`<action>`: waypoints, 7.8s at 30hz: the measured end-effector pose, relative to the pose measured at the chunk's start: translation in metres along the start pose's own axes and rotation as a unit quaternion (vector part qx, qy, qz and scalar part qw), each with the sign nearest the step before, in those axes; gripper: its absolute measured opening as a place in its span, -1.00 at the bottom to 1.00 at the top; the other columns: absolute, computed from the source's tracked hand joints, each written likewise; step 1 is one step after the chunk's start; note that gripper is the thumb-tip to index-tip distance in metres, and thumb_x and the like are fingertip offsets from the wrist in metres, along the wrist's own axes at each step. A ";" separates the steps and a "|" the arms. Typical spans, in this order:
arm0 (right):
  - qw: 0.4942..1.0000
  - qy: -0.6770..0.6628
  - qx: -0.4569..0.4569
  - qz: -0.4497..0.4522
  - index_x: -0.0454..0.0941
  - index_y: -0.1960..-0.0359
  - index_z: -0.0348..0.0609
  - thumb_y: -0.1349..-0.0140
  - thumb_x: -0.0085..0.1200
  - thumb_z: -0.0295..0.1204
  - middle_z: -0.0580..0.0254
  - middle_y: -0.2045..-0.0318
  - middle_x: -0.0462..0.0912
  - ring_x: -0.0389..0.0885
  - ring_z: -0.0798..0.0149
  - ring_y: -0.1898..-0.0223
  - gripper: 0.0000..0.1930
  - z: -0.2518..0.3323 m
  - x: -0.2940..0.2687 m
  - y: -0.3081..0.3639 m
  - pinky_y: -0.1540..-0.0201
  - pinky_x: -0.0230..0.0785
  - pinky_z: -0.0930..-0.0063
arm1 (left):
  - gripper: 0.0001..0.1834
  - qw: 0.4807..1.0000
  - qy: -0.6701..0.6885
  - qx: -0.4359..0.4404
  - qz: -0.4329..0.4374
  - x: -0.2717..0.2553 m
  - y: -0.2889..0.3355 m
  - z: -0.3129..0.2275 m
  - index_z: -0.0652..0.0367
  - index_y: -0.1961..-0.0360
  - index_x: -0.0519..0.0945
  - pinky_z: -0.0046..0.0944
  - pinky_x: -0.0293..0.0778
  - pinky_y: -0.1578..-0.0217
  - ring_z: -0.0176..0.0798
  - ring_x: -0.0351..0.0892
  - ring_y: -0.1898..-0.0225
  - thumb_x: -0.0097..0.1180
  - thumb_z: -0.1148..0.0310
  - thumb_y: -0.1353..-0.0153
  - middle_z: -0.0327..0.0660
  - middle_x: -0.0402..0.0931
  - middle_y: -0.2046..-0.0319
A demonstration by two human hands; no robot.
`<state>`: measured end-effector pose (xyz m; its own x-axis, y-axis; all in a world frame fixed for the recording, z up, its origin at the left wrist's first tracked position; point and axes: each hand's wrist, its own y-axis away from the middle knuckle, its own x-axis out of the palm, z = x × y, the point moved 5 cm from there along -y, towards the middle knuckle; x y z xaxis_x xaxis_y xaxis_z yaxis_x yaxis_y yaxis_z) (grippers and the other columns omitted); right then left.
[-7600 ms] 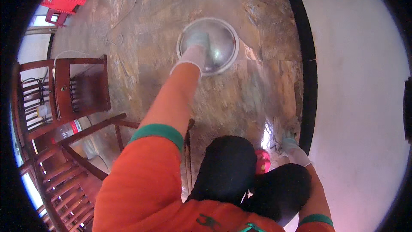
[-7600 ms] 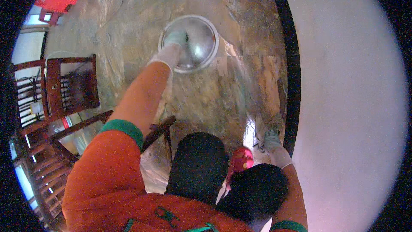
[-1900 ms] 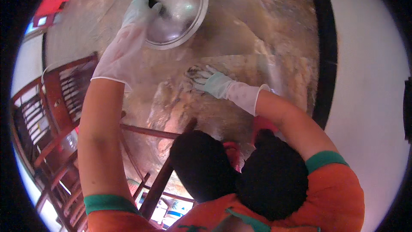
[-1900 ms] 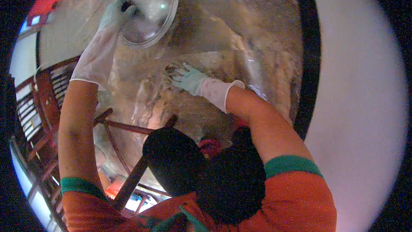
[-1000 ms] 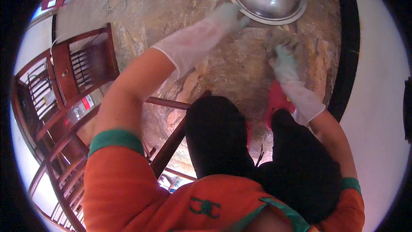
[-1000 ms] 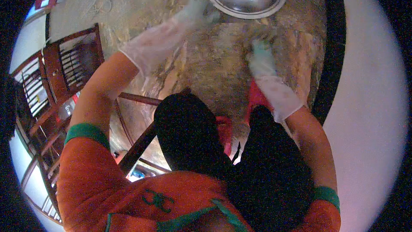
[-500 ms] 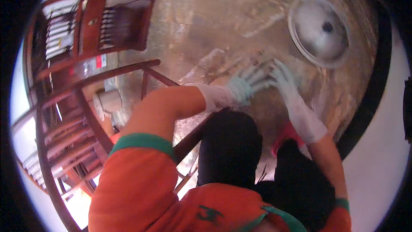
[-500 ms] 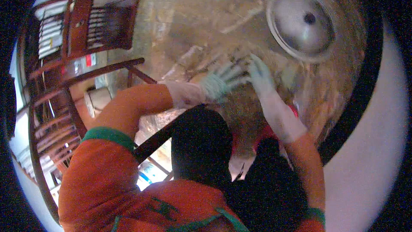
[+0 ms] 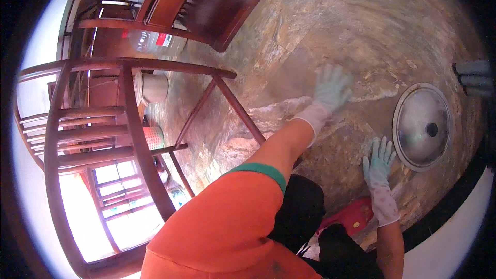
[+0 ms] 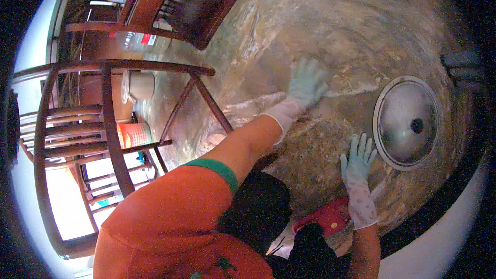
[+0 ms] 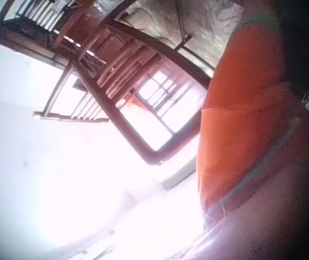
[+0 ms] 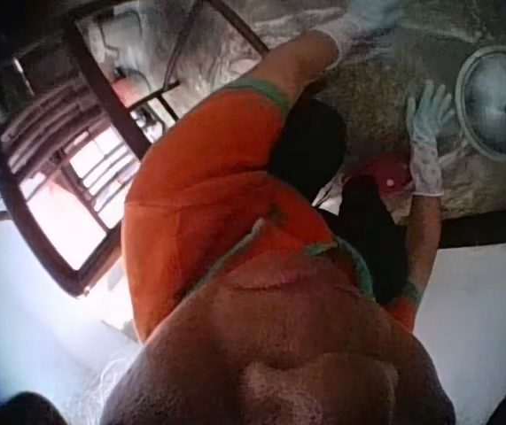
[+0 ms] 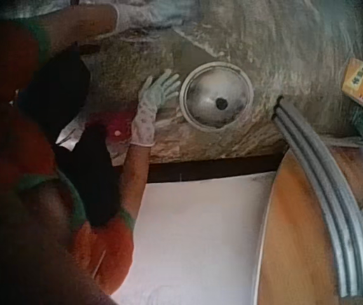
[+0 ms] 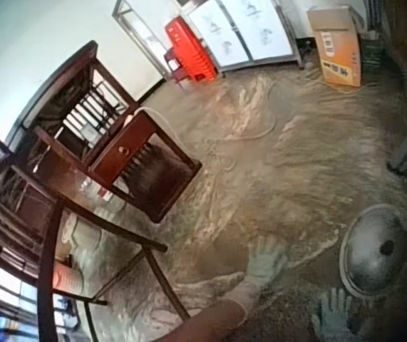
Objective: The person wipes the surface and legs of a wooden chair with a cloth, سپس uses the same cloth to scrub several areas of a tiled floor and the surface of a metal lid.
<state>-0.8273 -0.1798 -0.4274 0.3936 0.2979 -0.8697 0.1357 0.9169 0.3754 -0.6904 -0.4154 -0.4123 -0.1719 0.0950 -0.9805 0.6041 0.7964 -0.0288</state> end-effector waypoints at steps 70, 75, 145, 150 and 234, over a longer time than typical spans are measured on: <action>0.389 -0.877 0.256 -0.120 0.36 -0.09 -0.11 -0.23 0.01 -0.18 0.23 -0.01 0.46 0.41 0.26 -0.02 -0.56 -0.008 -0.011 0.126 -0.07 0.29 0.34 | -0.16 0.676 0.425 0.145 0.583 -0.053 0.138 -0.230 0.26 -0.30 0.01 -0.25 0.10 -0.21 -0.19 0.17 -0.22 0.13 0.12 -0.13 -0.01 0.15 -0.23; 0.252 -0.913 0.277 -0.160 0.41 -0.06 -0.10 -0.15 0.05 -0.39 0.19 0.05 0.50 0.42 0.27 -0.03 -0.60 -0.056 0.013 0.167 -0.06 0.28 0.38 | -0.20 0.662 0.473 0.110 0.571 -0.062 0.107 -0.246 0.20 -0.25 0.16 -0.23 0.25 -0.12 -0.17 0.32 -0.12 0.13 -0.02 -0.09 -0.01 0.32 -0.11; 0.459 -0.717 0.503 -0.147 0.34 -0.07 -0.11 -0.24 -0.20 -0.67 0.19 0.19 0.51 0.53 0.26 0.44 -0.63 0.215 0.028 0.540 0.43 0.48 0.43 | -0.67 0.430 0.793 -0.353 0.248 -0.390 0.459 -0.123 0.21 -0.02 0.43 -0.38 0.44 0.26 -0.38 0.47 0.33 -0.02 0.32 -0.26 -0.28 0.49 0.32; 0.479 -0.732 0.458 -0.154 0.33 -0.07 -0.24 -0.24 -0.17 -0.64 0.14 0.08 0.50 0.55 0.29 0.28 -0.66 0.207 0.036 0.582 0.29 0.51 0.46 | -0.68 0.500 0.771 -0.338 0.202 -0.405 0.497 -0.125 0.19 0.00 0.45 -0.38 0.45 0.30 -0.40 0.47 0.38 -0.02 0.32 -0.26 -0.30 0.50 0.36; 0.994 0.001 0.000 -0.108 0.56 0.27 -0.08 -0.05 0.06 -0.33 0.15 0.25 0.58 0.59 0.09 0.25 -0.79 0.609 -0.339 0.620 0.20 0.45 0.20 | -0.46 0.608 0.755 -0.178 0.169 -0.643 0.721 -0.017 0.27 -0.19 0.23 -0.21 0.31 -0.10 -0.23 0.39 -0.07 0.04 0.42 -0.19 -0.12 0.35 -0.10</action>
<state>-0.3231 0.1262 0.2956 0.3539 0.0936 -0.9306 0.2175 0.9595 0.1792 -0.1571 0.1078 0.2003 -0.7648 0.5155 0.3864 0.6439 0.6317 0.4317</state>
